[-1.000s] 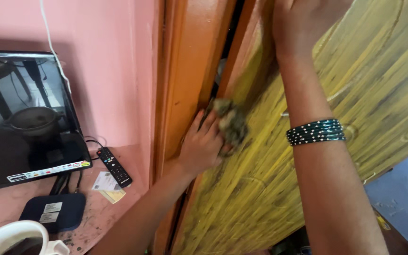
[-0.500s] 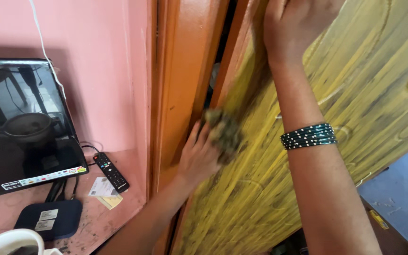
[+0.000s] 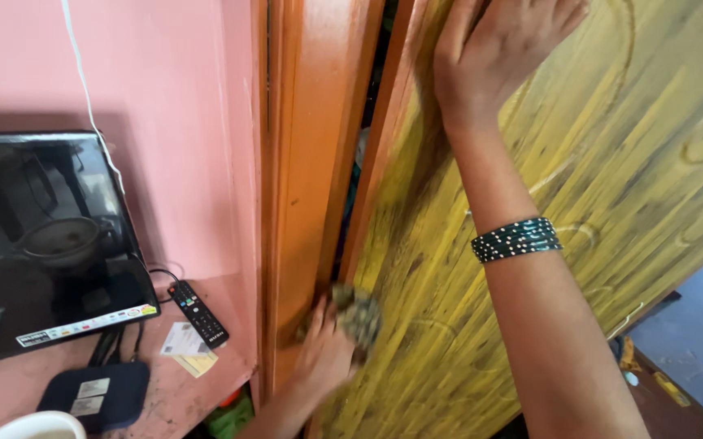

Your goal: The person wipes a wooden door frame and door surface with a cloth. They repeatedly dip the cloth into a white mug containing a dark liquid, then wipe the vertical frame and the door panels, moving from top to bottom and across the surface.

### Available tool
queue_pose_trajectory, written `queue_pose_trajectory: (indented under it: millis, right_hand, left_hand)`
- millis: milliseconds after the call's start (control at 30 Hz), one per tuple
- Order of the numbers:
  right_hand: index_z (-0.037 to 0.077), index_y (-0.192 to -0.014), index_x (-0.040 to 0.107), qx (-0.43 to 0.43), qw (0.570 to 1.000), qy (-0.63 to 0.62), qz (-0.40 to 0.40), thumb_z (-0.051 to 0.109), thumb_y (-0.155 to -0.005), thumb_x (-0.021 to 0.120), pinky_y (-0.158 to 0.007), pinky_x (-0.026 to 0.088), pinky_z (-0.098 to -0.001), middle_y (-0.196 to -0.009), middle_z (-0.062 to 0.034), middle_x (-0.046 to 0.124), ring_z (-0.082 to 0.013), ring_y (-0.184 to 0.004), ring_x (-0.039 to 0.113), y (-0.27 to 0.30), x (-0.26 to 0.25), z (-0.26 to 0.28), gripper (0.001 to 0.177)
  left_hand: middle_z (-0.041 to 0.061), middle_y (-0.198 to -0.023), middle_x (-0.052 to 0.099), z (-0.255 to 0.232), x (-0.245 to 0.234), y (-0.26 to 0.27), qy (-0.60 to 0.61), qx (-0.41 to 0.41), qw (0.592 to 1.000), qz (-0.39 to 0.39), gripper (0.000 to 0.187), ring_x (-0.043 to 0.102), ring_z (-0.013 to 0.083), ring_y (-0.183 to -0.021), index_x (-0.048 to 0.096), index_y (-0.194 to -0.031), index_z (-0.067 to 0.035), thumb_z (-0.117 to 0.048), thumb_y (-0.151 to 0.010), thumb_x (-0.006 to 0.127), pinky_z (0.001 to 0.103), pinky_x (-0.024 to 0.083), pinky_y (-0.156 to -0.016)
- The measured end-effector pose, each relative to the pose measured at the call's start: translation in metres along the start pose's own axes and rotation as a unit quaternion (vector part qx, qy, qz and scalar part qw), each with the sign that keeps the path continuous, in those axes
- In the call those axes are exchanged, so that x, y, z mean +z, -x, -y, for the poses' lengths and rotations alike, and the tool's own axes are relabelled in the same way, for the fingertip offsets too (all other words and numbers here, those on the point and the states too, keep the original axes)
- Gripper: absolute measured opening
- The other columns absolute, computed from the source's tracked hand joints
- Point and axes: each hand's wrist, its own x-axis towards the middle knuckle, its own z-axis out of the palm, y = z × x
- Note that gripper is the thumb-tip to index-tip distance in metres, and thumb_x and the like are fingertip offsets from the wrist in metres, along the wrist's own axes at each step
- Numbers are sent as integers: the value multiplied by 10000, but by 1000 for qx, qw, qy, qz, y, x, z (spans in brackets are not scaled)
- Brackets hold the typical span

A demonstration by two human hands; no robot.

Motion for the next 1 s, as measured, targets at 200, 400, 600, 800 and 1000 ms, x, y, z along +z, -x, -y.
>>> queue_pose_trajectory:
  millis: [200,400,600,800,1000]
  right_hand:
    - [37,-1389,477,-17,1000,21,3,204,-1059,528,-1168,286,-538,-1406,-205,483,-379,-1334,417,-7,-9,19,373]
    - [99,-1139,570,-84,988,-95,89,300,-940,557,-985,343,-473,-1130,-138,535,-299,-1069,480,9,-37,34,284]
    - [94,-1169,550,-82,938,-336,1,360,-987,518,-936,401,-480,-1143,-143,567,-294,-1063,515,59,-75,81,324]
    - [132,-1278,496,50,949,-302,-81,461,-1058,514,-1006,385,-481,-1256,-128,480,-314,-1138,492,125,-70,104,396]
    - [32,-1463,290,27,973,-227,22,262,-1088,596,-1156,397,-446,-1415,-115,507,-267,-1303,537,105,-59,68,536]
  left_hand:
    - [309,-1443,479,6,-12,57,74,43,994,75,401,275,452,-1482,728,-1094,9,-357,-945,658,680,66,-1203]
    - [215,-1322,680,1,-117,28,451,-84,864,-207,398,565,409,-1220,711,-1206,-61,-347,-947,617,534,464,-1038]
    - [81,-1104,728,19,-252,-9,524,-59,818,-230,423,648,216,-1086,728,-1098,-95,-454,-905,616,340,485,-959]
    - [99,-959,714,-7,-322,-55,525,90,843,-79,655,681,227,-984,702,-1066,-55,-669,-913,535,342,535,-896]
    - [165,-777,698,-22,-388,-84,20,57,986,-158,881,696,300,-749,728,-689,-27,-869,-791,488,418,566,-659]
